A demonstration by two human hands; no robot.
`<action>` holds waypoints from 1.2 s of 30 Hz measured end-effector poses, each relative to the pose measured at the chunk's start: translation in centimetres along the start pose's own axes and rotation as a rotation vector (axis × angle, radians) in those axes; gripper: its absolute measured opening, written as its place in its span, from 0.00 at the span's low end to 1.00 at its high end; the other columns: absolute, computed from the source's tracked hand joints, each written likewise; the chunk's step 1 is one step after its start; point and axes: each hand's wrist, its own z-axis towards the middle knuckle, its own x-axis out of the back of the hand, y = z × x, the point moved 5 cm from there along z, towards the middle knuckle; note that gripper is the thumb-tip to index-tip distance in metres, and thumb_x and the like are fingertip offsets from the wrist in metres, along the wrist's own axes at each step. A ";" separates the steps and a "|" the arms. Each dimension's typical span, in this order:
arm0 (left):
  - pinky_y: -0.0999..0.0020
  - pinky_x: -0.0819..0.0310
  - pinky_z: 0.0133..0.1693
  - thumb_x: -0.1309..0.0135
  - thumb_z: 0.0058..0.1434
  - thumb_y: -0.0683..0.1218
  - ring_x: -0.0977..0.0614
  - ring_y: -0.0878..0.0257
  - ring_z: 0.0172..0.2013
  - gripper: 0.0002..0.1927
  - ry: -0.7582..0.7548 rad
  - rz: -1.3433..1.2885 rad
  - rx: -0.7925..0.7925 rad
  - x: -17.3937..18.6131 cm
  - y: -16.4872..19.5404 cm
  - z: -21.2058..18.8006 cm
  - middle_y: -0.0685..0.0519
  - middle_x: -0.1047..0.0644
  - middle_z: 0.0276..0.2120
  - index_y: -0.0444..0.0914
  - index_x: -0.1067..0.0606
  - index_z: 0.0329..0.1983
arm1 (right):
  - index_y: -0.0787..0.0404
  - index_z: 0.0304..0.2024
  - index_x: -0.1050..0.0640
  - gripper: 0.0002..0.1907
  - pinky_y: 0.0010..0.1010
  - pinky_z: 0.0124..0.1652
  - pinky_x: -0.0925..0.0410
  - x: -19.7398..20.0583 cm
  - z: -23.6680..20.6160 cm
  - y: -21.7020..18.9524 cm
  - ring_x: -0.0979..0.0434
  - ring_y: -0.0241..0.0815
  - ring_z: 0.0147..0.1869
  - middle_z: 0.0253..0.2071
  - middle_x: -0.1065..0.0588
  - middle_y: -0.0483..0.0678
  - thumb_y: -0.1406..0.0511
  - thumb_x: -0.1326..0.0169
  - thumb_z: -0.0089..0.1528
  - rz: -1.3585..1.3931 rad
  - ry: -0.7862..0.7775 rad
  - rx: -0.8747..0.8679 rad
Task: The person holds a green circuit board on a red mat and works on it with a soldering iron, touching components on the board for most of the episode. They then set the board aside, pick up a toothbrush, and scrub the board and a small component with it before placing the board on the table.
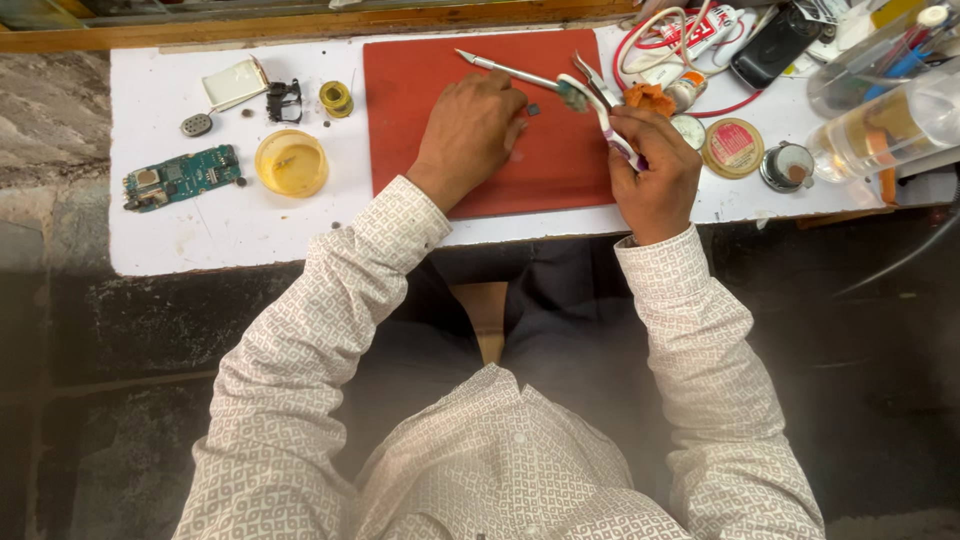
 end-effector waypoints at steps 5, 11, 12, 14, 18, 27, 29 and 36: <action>0.55 0.28 0.42 0.37 0.60 0.46 0.21 0.51 0.40 0.07 0.037 -0.006 0.009 0.0 0.5 1.1 0.49 0.23 0.35 0.36 0.18 0.34 | 0.68 0.48 0.20 0.15 0.35 0.44 0.26 0.7 -0.5 0.4 0.18 0.50 0.46 0.47 0.20 0.56 0.79 0.41 0.59 0.005 0.072 -0.029; 0.54 0.27 0.42 0.36 0.58 0.45 0.21 0.51 0.39 0.06 0.052 -0.006 0.040 -0.2 0.8 1.5 0.48 0.23 0.35 0.37 0.18 0.31 | 0.68 0.47 0.20 0.14 0.34 0.43 0.26 1.0 -0.5 0.5 0.18 0.50 0.44 0.45 0.21 0.56 0.79 0.40 0.59 -0.006 0.101 -0.005; 0.54 0.27 0.43 0.36 0.58 0.45 0.20 0.52 0.39 0.06 0.052 -0.003 0.039 -0.3 0.8 1.5 0.49 0.23 0.35 0.37 0.17 0.31 | 0.68 0.47 0.20 0.14 0.34 0.42 0.26 1.0 -0.5 0.5 0.18 0.50 0.44 0.45 0.21 0.56 0.79 0.40 0.59 -0.005 0.103 -0.005; 0.55 0.27 0.43 0.37 0.58 0.44 0.20 0.51 0.39 0.06 0.072 -0.010 0.022 -0.4 0.9 1.4 0.49 0.23 0.34 0.37 0.18 0.31 | 0.68 0.47 0.20 0.14 0.34 0.42 0.26 0.9 -0.5 0.5 0.18 0.51 0.44 0.45 0.21 0.56 0.79 0.39 0.59 -0.007 0.103 0.001; 0.55 0.27 0.43 0.38 0.58 0.42 0.20 0.50 0.39 0.05 0.064 -0.034 0.030 -0.7 0.8 1.4 0.48 0.23 0.35 0.35 0.20 0.30 | 0.67 0.47 0.21 0.14 0.35 0.43 0.26 0.9 -0.6 0.6 0.18 0.51 0.45 0.45 0.21 0.56 0.78 0.39 0.60 -0.011 0.105 0.021; 0.52 0.26 0.39 0.42 0.56 0.40 0.20 0.47 0.35 0.03 -0.024 -0.033 0.069 -1.1 0.2 -1.0 0.44 0.23 0.33 0.35 0.22 0.29 | 0.68 0.46 0.21 0.11 0.39 0.41 0.29 0.7 -0.9 0.8 0.20 0.53 0.43 0.44 0.21 0.57 0.78 0.40 0.61 -0.033 0.108 0.053; 0.53 0.26 0.39 0.43 0.55 0.39 0.20 0.48 0.35 0.02 -0.025 -0.061 0.070 -1.0 0.3 -2.5 0.45 0.23 0.33 0.35 0.23 0.28 | 0.68 0.46 0.21 0.10 0.39 0.42 0.29 0.6 -1.0 0.7 0.20 0.52 0.43 0.44 0.21 0.57 0.78 0.40 0.63 -0.028 0.105 0.064; 0.54 0.27 0.41 0.43 0.57 0.39 0.21 0.49 0.37 0.02 0.033 -0.128 0.081 -1.0 0.1 -5.7 0.48 0.24 0.33 0.36 0.22 0.30 | 0.69 0.45 0.20 0.09 0.36 0.37 0.33 0.4 -1.2 1.0 0.23 0.51 0.38 0.41 0.22 0.56 0.78 0.39 0.62 -0.039 0.069 0.002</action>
